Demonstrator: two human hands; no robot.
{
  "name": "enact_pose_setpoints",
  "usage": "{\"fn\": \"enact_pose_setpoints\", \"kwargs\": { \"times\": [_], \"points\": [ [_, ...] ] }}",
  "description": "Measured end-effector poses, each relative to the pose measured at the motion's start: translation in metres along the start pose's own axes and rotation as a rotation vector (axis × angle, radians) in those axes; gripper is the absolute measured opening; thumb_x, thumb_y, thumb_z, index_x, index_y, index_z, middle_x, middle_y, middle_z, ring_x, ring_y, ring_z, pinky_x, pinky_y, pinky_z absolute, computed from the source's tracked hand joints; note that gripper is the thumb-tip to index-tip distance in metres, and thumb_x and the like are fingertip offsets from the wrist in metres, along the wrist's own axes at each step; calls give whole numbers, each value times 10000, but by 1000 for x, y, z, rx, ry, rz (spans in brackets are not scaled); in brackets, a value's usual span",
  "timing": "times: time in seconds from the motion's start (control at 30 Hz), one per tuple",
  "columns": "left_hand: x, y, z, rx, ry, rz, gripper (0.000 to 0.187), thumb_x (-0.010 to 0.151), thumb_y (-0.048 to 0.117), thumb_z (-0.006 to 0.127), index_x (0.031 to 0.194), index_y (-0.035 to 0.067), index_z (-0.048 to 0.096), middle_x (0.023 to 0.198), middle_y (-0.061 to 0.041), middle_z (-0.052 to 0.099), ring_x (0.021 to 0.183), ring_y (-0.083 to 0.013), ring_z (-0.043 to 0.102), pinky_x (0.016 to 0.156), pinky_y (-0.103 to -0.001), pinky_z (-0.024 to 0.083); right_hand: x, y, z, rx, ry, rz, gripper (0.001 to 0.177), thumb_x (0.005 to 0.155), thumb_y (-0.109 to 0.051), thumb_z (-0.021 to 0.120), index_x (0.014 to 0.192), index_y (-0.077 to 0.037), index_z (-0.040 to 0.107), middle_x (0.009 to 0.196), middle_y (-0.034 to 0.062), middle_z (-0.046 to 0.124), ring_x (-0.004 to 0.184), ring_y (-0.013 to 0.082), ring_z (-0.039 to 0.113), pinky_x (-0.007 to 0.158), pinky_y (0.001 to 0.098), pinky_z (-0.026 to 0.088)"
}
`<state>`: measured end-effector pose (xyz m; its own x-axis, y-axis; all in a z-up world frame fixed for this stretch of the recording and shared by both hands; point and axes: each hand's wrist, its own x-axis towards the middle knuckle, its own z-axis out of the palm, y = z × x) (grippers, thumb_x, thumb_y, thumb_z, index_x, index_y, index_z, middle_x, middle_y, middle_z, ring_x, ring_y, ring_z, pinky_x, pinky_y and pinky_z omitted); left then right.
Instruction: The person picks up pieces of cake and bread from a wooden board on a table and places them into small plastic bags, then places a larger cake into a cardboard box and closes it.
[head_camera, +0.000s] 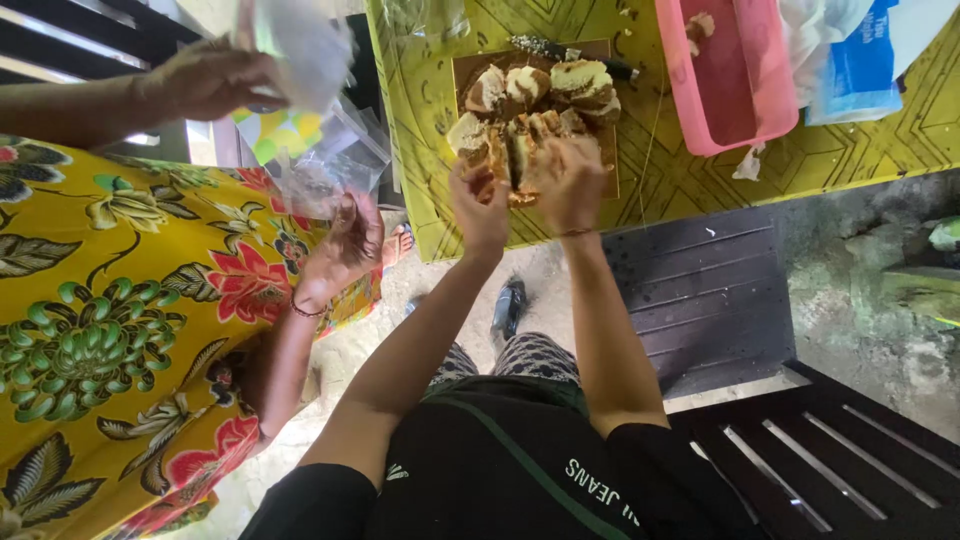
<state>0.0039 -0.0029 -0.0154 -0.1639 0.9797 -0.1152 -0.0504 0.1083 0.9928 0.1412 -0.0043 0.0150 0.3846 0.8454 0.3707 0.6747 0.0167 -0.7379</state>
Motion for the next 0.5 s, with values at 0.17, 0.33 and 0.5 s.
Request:
{"fn": "enact_pose_setpoints", "kwargs": {
  "times": [0.17,0.33,0.5],
  "points": [
    [-2,9,9,156,-14,102,674,877,-2,693,1486,15,406,1232,-138,606,1105,-213,608,901,-336,540,0,43,-29,89,118,116,86,919,-86,767,995,-47,769,941,126,726,736,221,709,659,335,568],
    [4,-11,9,379,27,430,726,867,-4,691,1534,15,403,1228,-121,597,1130,-234,614,1014,-369,538,1,71,-48,98,156,211,83,893,-96,780,930,-28,749,838,104,740,709,207,719,664,325,566],
    [7,11,17,555,71,448,979,758,53,811,1558,-48,254,1456,-254,452,1360,-387,424,1178,-472,320,7,89,-60,118,148,337,117,920,-139,778,897,-30,740,778,88,742,687,177,726,666,318,568]
  ]
}}
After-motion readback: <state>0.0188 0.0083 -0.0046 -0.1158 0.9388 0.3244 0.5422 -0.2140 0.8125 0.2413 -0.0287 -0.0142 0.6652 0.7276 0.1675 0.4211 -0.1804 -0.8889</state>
